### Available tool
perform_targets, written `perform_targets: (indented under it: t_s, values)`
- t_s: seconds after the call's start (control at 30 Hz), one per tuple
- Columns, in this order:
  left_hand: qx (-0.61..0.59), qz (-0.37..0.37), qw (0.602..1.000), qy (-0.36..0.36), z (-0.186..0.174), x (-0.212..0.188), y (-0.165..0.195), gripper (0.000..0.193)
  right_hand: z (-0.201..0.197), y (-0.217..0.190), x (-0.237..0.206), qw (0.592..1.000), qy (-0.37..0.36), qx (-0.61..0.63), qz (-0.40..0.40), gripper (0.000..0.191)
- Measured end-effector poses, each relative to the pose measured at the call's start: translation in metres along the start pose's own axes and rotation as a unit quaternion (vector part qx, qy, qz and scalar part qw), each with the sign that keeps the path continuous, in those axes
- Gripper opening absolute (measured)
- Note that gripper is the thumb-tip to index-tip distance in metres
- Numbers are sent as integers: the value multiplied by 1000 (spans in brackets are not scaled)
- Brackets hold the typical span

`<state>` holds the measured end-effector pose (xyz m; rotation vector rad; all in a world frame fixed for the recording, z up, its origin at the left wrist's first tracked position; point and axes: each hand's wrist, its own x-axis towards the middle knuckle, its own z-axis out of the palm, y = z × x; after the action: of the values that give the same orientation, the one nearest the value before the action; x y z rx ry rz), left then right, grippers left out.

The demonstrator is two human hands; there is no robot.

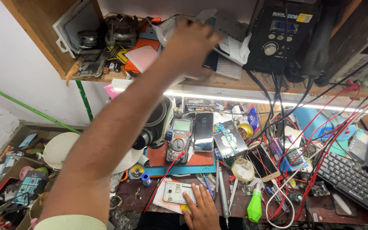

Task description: The person removes the back cover of a white smartphone, then detaches the motherboard and battery from the chassis. They handle the internal components and place them on the workbench.

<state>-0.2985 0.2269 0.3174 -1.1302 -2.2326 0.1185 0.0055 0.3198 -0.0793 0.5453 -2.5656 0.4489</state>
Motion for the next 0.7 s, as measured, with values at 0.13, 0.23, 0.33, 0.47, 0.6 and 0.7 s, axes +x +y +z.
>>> perform_targets:
  t_s: [0.13,0.23,0.33,0.47,0.6,0.7]
  values:
    - [81,27,994,-63,4,36,35,109,-2,-1,1,1000,-7,-3,4,57]
    - [57,35,980,-185,8,52,34,70,-3,0,2,1000,-9,1,8,57]
    - [75,92,989,-87,11,53,27,41,-5,1,0,1000,-8,1,8,57]
    - [68,66,995,0,4,51,6,18,-8,2,-1,1000,0,0,10,57]
    - [68,13,995,70,-14,39,-21,30,-10,2,0,1000,2,1,5,57]
    - [75,-24,994,81,-25,31,-30,35,-11,4,2,1000,9,2,-3,58]
